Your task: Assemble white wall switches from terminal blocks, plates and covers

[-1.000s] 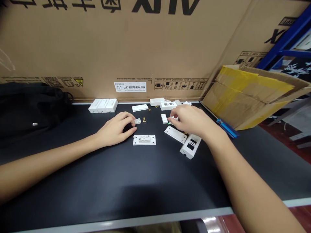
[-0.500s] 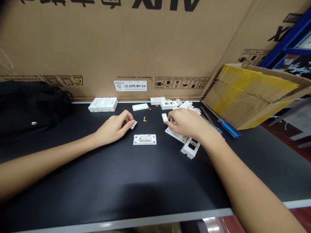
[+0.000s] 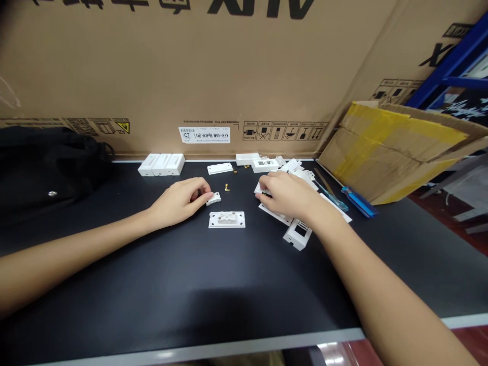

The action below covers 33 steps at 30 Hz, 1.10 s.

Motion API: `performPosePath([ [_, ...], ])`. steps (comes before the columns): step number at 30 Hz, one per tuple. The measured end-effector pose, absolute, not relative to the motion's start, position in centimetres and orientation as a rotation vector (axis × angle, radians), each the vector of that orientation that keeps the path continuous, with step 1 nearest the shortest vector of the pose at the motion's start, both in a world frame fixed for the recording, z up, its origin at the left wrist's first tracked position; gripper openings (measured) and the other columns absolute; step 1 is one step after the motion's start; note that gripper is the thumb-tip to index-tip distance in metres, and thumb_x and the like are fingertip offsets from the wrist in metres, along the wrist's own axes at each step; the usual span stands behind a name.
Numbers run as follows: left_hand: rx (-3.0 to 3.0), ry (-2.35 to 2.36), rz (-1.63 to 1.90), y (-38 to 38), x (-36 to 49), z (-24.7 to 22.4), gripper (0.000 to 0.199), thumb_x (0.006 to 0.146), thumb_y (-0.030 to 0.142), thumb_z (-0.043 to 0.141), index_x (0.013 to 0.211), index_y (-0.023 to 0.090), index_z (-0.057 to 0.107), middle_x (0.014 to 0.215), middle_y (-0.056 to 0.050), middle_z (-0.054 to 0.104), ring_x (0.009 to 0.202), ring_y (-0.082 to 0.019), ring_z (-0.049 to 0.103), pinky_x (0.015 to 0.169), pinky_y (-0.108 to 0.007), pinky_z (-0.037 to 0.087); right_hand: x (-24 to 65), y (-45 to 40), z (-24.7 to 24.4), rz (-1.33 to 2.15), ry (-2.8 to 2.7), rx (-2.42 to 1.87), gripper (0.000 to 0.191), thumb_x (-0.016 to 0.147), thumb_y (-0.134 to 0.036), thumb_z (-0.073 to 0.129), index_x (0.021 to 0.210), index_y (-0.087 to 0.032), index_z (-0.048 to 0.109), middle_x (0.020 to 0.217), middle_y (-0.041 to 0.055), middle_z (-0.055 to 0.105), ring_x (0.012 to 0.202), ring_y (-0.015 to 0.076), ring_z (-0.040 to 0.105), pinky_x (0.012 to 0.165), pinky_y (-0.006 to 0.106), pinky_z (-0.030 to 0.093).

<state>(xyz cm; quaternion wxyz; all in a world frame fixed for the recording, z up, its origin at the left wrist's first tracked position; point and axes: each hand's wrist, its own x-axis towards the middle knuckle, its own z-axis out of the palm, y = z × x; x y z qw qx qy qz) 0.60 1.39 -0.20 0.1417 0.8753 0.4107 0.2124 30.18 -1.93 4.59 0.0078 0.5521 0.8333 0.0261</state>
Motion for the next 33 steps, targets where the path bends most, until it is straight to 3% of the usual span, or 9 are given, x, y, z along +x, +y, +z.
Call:
performPosePath([
  [5,2.525,1.207,0.622,1.8,0.6,-0.4,0.021,0.105,0.036,0.048,0.094,0.021,0.059,0.094,-0.002,0.067,0.078,-0.017,0.061,0.068,-0.032,0.043,30.2,-1.8,4.3,0.044,2.627,1.715,0.021,0.096,-0.037,0.055,0.093,-0.019,0.067,0.099,0.0114,0.074,0.089,0.0268,0.067,0.076,0.038,0.047],
  [13,2.645,1.210,0.610,4.2,0.4,-0.6,0.037,0.109,0.036,0.030,0.105,0.020,0.063,0.113,-0.008,0.065,0.105,-0.026,0.066,0.089,-0.043,0.053,31.7,-1.6,5.0,0.083,2.608,1.856,0.035,0.098,-0.044,0.048,0.102,-0.019,0.072,0.106,0.0130,0.074,0.096,0.0289,0.068,0.081,0.042,0.051],
  [17,2.594,1.176,0.552,3.6,0.4,-0.2,0.035,0.107,0.050,0.037,0.117,0.024,0.060,0.123,-0.006,0.062,0.095,-0.022,0.068,0.082,-0.042,0.054,33.5,-0.8,4.3,0.116,2.571,1.912,0.037,0.095,-0.046,0.050,0.106,-0.018,0.072,0.110,0.0154,0.074,0.098,0.0316,0.067,0.085,0.046,0.053],
  [21,2.646,1.039,0.496,2.7,0.3,0.1,0.036,0.106,0.055,0.039,0.113,0.025,0.057,0.126,-0.006,0.057,0.083,-0.018,0.066,0.074,-0.037,0.054,33.6,0.3,2.7,0.202,2.640,1.953,0.051,0.101,-0.041,0.037,0.131,-0.010,0.064,0.130,0.0220,0.068,0.119,0.0385,0.059,0.102,0.054,0.047],
  [24,2.695,0.955,0.509,2.6,0.2,0.1,0.034,0.107,0.053,0.039,0.111,0.024,0.057,0.125,-0.007,0.056,0.083,-0.017,0.065,0.074,-0.037,0.054,33.1,1.0,1.7,0.199,2.625,1.983,0.053,0.102,-0.034,0.032,0.144,-0.012,0.055,0.139,0.0195,0.065,0.118,0.0389,0.057,0.099,0.056,0.047],
  [28,2.724,0.931,0.532,2.5,0.2,0.0,0.034,0.108,0.052,0.038,0.112,0.023,0.056,0.124,-0.007,0.057,0.083,-0.017,0.066,0.073,-0.036,0.055,32.7,1.4,1.7,0.199,2.598,1.994,0.048,0.100,-0.027,0.033,0.137,-0.014,0.061,0.132,0.0189,0.069,0.112,0.0401,0.058,0.090,0.057,0.049],
  [33,2.768,0.898,0.526,2.3,0.3,0.1,0.038,0.109,0.048,0.037,0.107,0.021,0.064,0.122,-0.007,0.063,0.094,-0.020,0.069,0.080,-0.036,0.058,32.7,1.7,1.8,0.245,2.626,1.983,0.047,0.097,-0.022,0.039,0.134,-0.010,0.064,0.129,0.0213,0.070,0.117,0.0367,0.062,0.097,0.052,0.049],
])
